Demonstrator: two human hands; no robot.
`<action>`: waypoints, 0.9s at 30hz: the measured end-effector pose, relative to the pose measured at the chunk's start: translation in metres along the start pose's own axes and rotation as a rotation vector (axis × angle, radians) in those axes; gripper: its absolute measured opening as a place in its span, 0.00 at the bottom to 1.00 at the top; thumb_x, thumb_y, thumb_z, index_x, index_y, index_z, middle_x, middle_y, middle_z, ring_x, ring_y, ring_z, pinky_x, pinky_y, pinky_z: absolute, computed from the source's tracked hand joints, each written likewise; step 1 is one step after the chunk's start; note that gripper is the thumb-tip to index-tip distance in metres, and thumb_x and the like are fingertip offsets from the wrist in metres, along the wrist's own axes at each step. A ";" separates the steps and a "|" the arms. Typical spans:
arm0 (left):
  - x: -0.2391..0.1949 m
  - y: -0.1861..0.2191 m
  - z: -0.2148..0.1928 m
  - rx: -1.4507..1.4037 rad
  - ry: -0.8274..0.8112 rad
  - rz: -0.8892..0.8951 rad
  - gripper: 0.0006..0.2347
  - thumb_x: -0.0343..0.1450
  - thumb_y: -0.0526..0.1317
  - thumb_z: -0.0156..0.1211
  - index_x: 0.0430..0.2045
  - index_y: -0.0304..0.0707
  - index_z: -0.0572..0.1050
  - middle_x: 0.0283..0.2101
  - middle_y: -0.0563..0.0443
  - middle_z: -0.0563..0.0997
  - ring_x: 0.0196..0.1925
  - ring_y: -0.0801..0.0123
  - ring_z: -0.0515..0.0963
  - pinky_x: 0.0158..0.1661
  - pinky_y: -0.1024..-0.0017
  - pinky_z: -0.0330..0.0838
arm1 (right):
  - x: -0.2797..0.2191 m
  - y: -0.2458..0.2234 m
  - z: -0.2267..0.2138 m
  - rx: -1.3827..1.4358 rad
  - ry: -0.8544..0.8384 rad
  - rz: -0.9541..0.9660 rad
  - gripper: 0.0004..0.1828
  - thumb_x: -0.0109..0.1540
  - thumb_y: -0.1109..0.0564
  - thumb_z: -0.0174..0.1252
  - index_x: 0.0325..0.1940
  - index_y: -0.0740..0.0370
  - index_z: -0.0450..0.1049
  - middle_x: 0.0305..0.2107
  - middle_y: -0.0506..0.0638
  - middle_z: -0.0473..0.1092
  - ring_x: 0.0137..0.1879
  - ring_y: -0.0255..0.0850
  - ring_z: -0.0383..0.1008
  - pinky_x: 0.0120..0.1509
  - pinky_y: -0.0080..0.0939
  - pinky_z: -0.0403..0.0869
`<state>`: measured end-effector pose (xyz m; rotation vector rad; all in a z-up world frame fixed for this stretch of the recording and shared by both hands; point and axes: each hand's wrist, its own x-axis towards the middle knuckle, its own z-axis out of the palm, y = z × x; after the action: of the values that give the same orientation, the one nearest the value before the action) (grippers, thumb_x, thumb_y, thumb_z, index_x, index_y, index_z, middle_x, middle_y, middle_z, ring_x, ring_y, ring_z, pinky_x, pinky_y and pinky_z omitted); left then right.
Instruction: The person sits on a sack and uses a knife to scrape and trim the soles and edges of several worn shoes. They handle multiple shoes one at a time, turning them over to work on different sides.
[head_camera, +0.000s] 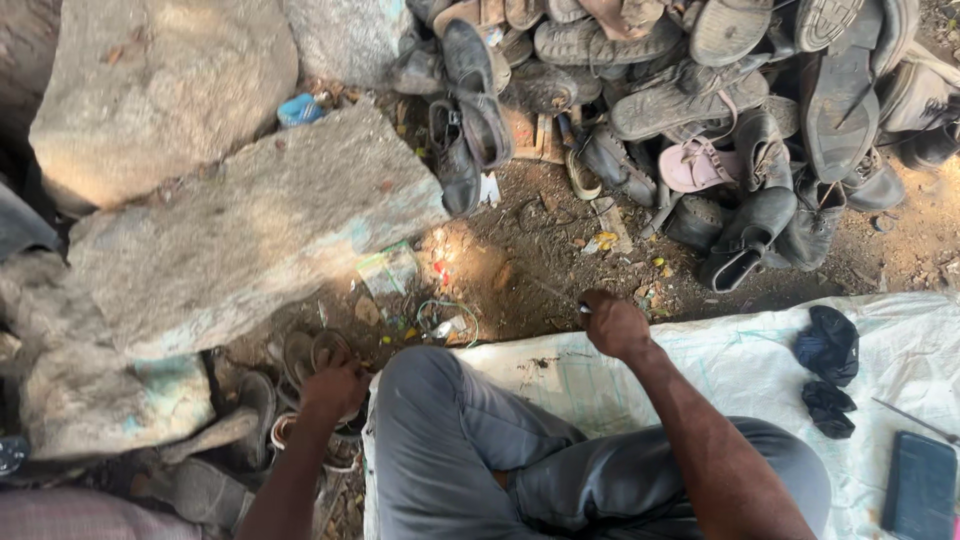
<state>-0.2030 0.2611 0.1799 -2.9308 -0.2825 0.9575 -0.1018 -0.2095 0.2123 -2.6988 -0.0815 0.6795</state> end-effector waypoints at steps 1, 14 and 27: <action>0.008 0.012 -0.013 -0.043 -0.030 -0.018 0.24 0.75 0.60 0.46 0.59 0.49 0.73 0.65 0.42 0.70 0.67 0.50 0.68 0.63 0.46 0.64 | 0.000 -0.002 0.001 0.002 -0.031 0.005 0.14 0.70 0.46 0.49 0.52 0.52 0.74 0.44 0.59 0.77 0.44 0.51 0.82 0.51 0.54 0.79; 0.229 0.291 -0.201 -0.521 0.771 0.094 0.30 0.66 0.55 0.59 0.61 0.37 0.71 0.62 0.26 0.70 0.60 0.34 0.73 0.53 0.44 0.72 | 0.017 0.020 0.010 0.051 -0.004 -0.063 0.15 0.65 0.54 0.49 0.54 0.55 0.74 0.47 0.60 0.75 0.49 0.57 0.79 0.56 0.58 0.76; 0.135 0.256 -0.059 -0.653 0.594 0.405 0.09 0.71 0.36 0.63 0.30 0.23 0.80 0.65 0.25 0.65 0.59 0.44 0.74 0.59 0.54 0.70 | 0.022 0.028 -0.029 0.156 0.063 0.177 0.15 0.66 0.51 0.50 0.55 0.51 0.75 0.45 0.61 0.77 0.47 0.55 0.81 0.54 0.56 0.79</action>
<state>-0.0204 0.0352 0.1232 -3.7725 0.0511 -0.0824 -0.0692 -0.2422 0.2162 -2.5939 0.2198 0.6225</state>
